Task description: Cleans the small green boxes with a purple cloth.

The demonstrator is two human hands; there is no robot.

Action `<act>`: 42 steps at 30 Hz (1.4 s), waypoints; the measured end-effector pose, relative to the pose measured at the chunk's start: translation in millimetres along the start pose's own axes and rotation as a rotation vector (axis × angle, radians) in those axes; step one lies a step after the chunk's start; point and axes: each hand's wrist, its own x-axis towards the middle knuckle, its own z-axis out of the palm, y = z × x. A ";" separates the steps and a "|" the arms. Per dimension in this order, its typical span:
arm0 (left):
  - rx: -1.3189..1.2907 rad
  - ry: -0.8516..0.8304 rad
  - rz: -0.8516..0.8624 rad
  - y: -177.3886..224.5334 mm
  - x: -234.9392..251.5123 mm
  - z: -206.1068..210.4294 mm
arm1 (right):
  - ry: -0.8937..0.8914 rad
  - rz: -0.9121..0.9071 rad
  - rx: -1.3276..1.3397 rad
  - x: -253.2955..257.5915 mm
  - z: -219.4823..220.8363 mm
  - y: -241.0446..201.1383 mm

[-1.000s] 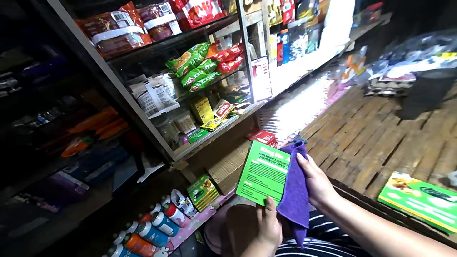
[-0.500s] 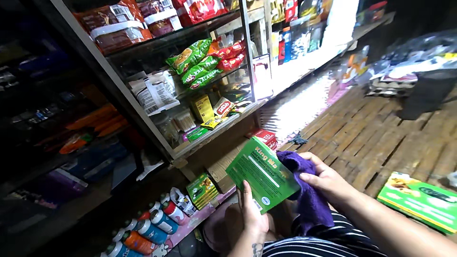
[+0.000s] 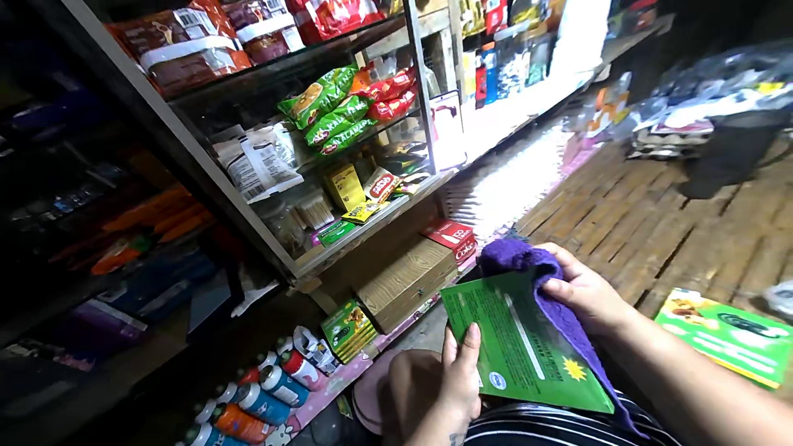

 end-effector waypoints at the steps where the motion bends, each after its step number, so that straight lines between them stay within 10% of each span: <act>1: 0.006 -0.018 -0.006 0.1 -0.6 0.2 | 0.040 -0.014 -0.010 0.1 -0.6 -0.9; 10: 0.053 -0.078 -0.082 -1.0 -1.8 2.4 | 0.243 0.030 -0.130 1.5 0.5 -9.8; 21: 0.025 -0.155 -0.014 5.0 -3.6 0.4 | -0.325 0.338 -0.060 3.2 -47.5 -21.7; 37: -0.648 -0.129 -0.052 -2.9 6.7 -8.0 | 0.370 0.629 0.513 13.0 -10.5 9.9; 42: -0.684 -0.076 -0.026 -10.4 9.5 -8.6 | 0.173 0.434 0.395 8.0 -0.1 35.2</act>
